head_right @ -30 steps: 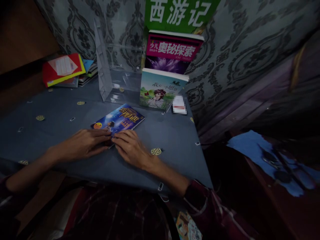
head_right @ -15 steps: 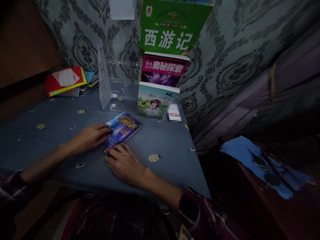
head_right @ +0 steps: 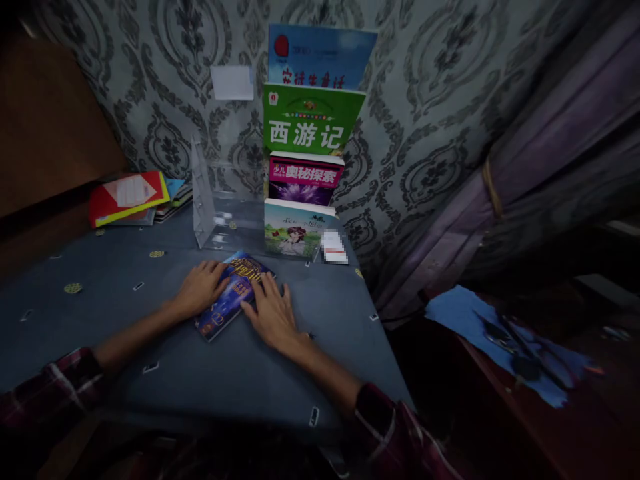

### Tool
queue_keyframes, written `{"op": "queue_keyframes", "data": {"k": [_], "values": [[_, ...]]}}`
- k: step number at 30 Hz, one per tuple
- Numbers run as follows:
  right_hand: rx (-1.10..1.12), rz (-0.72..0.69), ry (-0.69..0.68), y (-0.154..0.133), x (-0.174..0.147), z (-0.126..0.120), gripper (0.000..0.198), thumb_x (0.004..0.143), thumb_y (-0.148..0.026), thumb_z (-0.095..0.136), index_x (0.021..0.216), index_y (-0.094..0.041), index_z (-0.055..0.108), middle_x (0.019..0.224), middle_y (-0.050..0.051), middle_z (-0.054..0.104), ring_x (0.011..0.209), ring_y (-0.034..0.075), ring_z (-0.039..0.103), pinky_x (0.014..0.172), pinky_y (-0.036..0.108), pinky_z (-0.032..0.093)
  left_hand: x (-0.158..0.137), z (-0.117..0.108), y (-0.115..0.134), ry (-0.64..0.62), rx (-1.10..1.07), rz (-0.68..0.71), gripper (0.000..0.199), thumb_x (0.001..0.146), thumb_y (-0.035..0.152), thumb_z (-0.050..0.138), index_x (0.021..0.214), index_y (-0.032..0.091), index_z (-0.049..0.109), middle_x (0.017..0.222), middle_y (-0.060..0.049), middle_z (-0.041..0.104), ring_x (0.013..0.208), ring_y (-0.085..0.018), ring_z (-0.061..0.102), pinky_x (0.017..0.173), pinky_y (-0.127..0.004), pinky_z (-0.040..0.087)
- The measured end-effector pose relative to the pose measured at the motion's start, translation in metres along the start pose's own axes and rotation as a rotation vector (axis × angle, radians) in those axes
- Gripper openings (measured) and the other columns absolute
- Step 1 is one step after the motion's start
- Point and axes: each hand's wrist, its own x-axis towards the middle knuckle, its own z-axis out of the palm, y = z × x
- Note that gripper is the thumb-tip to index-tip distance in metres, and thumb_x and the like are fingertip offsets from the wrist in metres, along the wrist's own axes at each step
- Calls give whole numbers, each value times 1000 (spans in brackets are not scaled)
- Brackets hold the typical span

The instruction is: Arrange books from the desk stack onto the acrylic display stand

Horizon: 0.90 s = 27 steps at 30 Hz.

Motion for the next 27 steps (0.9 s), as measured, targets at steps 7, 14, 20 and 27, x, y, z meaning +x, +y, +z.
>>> {"op": "queue_keyframes", "data": {"k": [7,14,20,27], "values": [[-60,119,-30,13,15,-4,77,100,-56,44,156,-3,35,163,29,28,154,35,26,124,54,21,-1,-9,7,-42,0,-22,38,103,34,41,130,12,58,122,-16,64,115,-32,56,97,-44,45],[-90,144,2,7,4,8,86,98,-60,43,154,5,34,162,32,23,155,38,18,124,55,21,4,-20,16,-76,9,-63,35,103,33,40,126,14,59,121,-18,63,116,-33,57,95,-45,48],[-47,113,4,-1,-11,18,99,93,-74,40,154,4,36,161,31,29,153,40,22,124,58,19,8,-19,11,-75,-82,-116,34,101,35,45,125,15,59,122,-18,63,119,-33,57,91,-42,51],[41,101,-51,-6,-14,5,90,97,-66,41,155,2,34,162,27,27,155,38,19,125,59,18,20,5,-20,-101,-1044,-304,40,84,47,66,105,13,68,96,-11,75,91,-28,71,80,-36,55]]}}
